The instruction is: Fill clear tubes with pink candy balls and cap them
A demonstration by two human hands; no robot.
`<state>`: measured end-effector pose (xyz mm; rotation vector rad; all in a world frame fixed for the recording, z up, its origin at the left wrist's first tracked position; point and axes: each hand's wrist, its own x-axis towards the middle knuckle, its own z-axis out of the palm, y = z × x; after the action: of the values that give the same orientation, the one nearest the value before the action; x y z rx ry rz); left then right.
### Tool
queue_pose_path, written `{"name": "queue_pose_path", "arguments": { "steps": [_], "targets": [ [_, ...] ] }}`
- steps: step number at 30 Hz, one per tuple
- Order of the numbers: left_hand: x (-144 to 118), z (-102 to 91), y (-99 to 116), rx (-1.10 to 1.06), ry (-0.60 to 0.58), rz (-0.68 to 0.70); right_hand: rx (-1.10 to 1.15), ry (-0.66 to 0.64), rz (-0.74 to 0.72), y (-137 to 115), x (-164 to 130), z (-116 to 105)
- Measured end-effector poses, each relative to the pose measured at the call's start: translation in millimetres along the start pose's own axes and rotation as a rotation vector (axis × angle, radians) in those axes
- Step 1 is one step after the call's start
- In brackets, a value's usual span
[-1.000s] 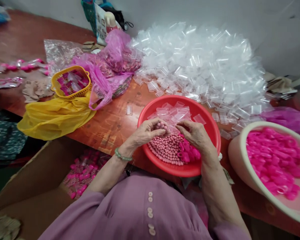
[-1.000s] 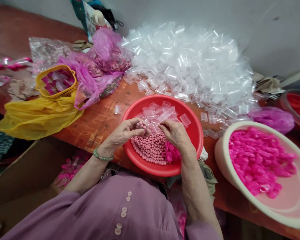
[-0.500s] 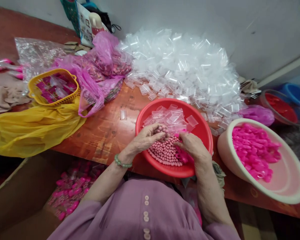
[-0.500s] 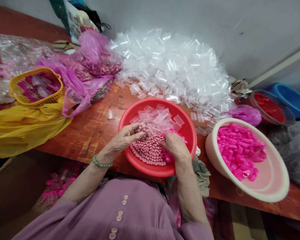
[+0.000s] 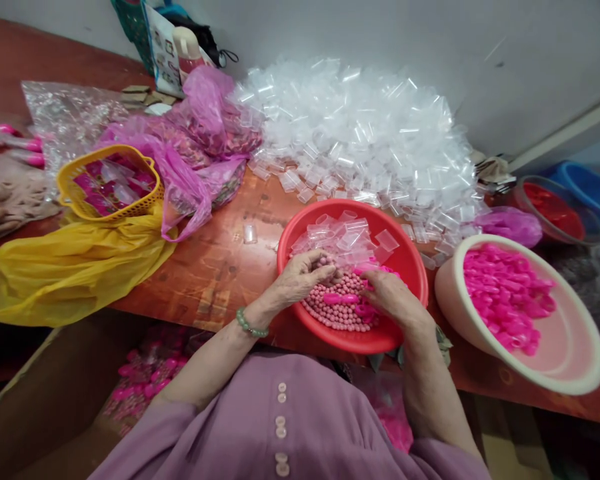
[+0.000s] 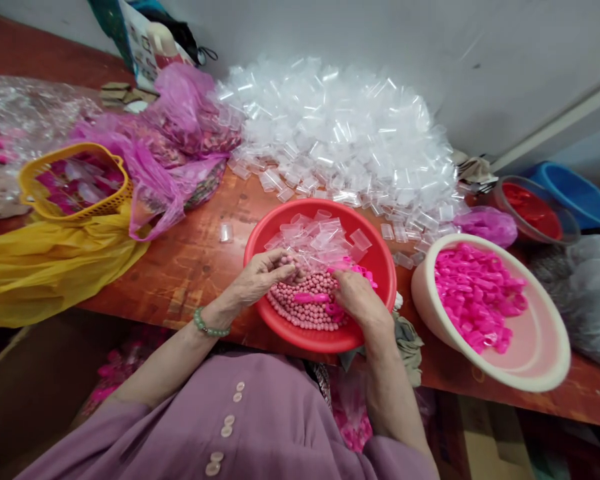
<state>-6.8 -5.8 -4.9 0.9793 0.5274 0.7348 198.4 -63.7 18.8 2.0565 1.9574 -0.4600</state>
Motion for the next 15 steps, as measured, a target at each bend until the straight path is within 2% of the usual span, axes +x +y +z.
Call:
{"name": "queue_pose_path", "arguments": {
  "steps": [2, 4, 6, 8, 11, 13, 15],
  "targets": [
    [-2, -0.2, 0, 0.029, -0.005, 0.030, 0.101, 0.102, -0.009, 6, -7, -2],
    [-3, -0.2, -1, 0.020, -0.003, 0.064, 0.290, 0.258, -0.022, 12, -12, -6],
    [-4, 0.0, -3, -0.008, 0.002, 0.105, 0.588, 0.405, -0.058, 14, -13, -9],
    [-5, 0.2, -5, -0.015, -0.014, 0.131, 0.958, 0.494, -0.122, 11, -11, -11],
    [-7, -0.9, -7, 0.019, -0.071, 0.120, 1.368, 0.461, -0.214, -4, -3, -12],
    [-7, -3.0, -8, 0.035, -0.113, 0.093, 1.473, 0.390, -0.256, -15, 2, -12],
    [-7, -5.8, -9, 0.069, -0.152, 0.064, 1.489, 0.366, -0.296, -26, 6, -14]
  ]
}}
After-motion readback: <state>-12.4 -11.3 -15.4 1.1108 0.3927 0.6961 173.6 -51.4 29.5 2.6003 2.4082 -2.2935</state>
